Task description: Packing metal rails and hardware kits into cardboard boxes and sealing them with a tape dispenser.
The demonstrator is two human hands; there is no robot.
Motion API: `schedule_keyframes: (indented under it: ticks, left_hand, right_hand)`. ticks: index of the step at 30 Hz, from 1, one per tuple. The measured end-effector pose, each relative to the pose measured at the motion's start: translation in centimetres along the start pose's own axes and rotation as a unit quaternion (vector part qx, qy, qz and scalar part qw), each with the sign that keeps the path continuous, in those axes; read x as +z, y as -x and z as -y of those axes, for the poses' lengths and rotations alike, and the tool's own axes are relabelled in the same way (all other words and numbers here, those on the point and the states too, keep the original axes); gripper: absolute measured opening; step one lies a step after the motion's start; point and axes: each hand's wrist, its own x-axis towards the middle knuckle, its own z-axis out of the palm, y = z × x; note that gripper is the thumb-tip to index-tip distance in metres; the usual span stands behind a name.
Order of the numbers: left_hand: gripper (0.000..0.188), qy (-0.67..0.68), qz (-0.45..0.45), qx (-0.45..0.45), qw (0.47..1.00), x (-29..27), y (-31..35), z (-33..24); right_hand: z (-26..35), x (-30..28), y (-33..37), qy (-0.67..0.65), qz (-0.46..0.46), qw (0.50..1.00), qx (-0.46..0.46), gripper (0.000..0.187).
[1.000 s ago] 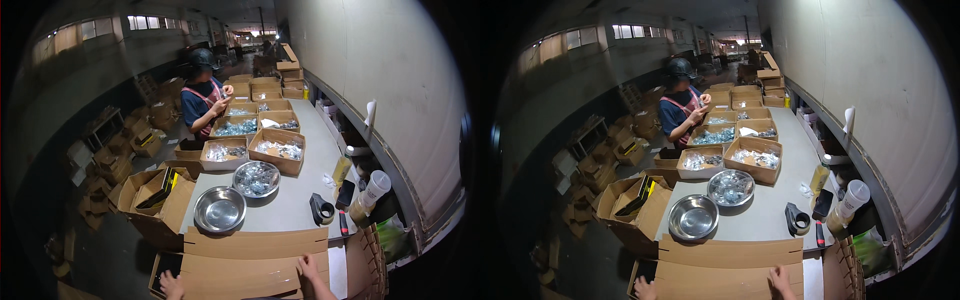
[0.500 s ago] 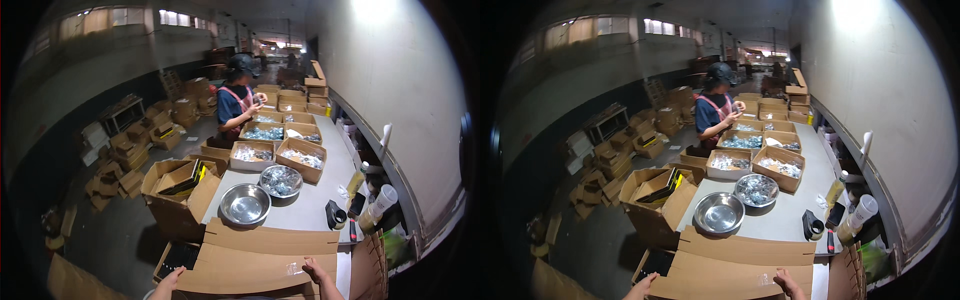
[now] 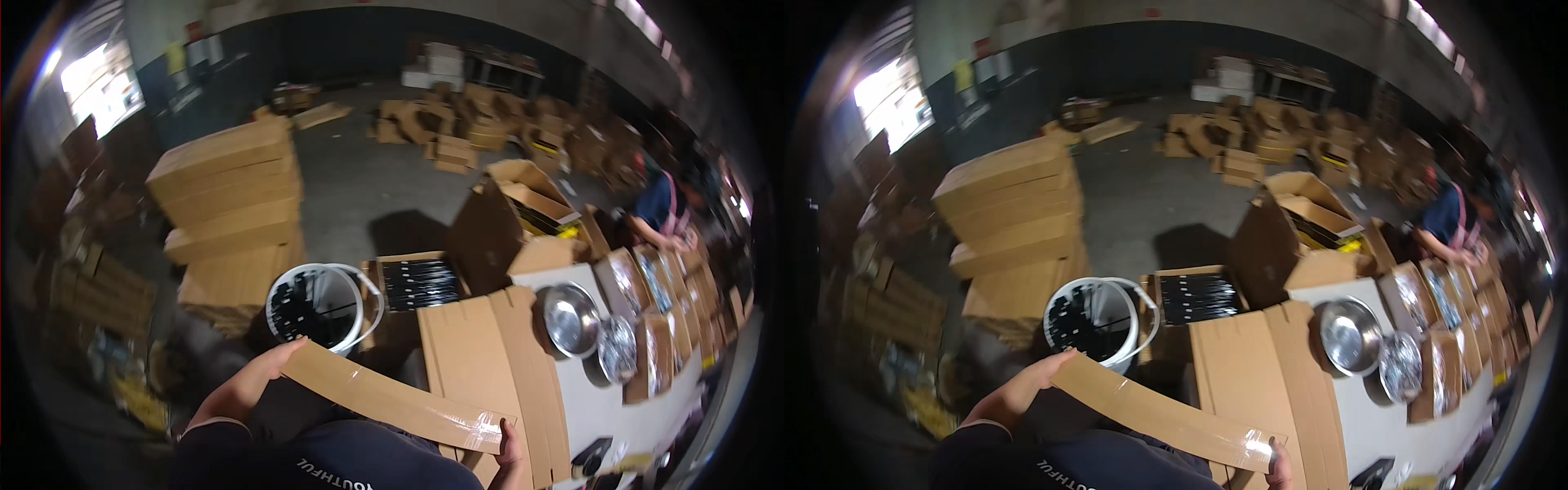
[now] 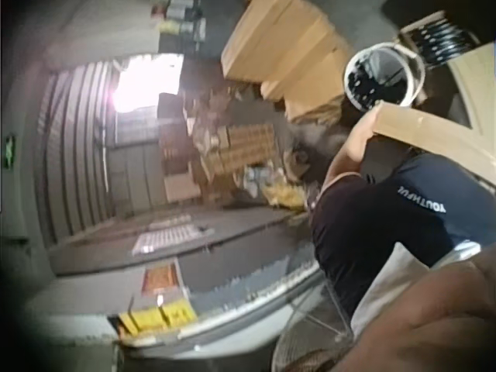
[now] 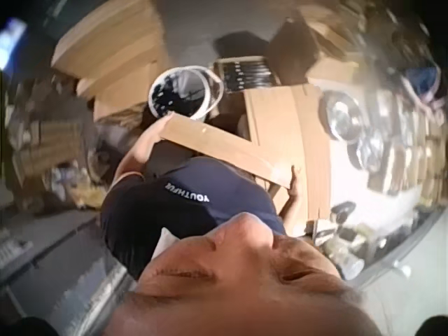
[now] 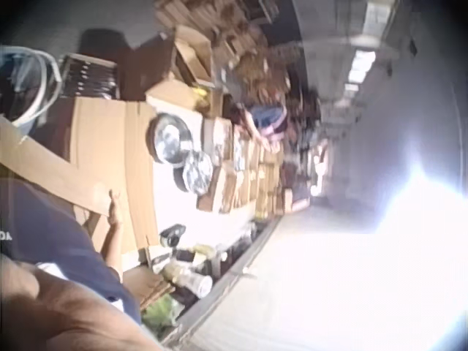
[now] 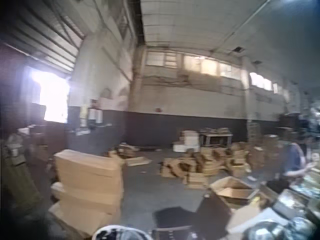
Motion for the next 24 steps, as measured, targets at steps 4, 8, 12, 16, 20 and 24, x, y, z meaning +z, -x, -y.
schedule_keyframes:
  ticks: [4, 8, 12, 16, 20, 24]
  left_hand:
    - [0.058, 0.157, -0.001, 0.037, 0.987, -8.0, 3.6, 8.2]
    - [0.054, 0.074, -0.138, 0.070, 0.985, -12.9, 6.1, 10.4]
    - [0.049, 0.231, -0.188, 0.160, 0.941, -20.3, 7.4, 9.2]
    - [0.045, 0.312, -0.312, 0.195, 0.876, -32.0, 7.0, 3.6]
    - [0.042, 0.370, -0.260, 0.383, 0.806, -45.2, 5.0, -5.3]
    - [0.046, 0.360, -0.262, 0.498, 0.744, -55.5, 2.1, -11.5]
  right_hand:
    - [5.4, 11.5, -0.8, 0.176, 0.057, 0.972, 0.146, 0.047]
    - [4.7, 19.6, -3.1, 0.237, 0.080, 0.954, 0.165, 0.048]
    - [1.0, 27.7, -9.7, 0.262, 0.165, 0.940, 0.145, 0.045]
    - [0.5, 45.1, -13.8, 0.256, 0.249, 0.930, 0.092, 0.052]
    - [0.9, 61.8, -21.0, 0.257, 0.275, 0.926, 0.037, 0.048]
    - [1.4, 75.5, -25.4, 0.272, 0.307, 0.912, -0.003, 0.048]
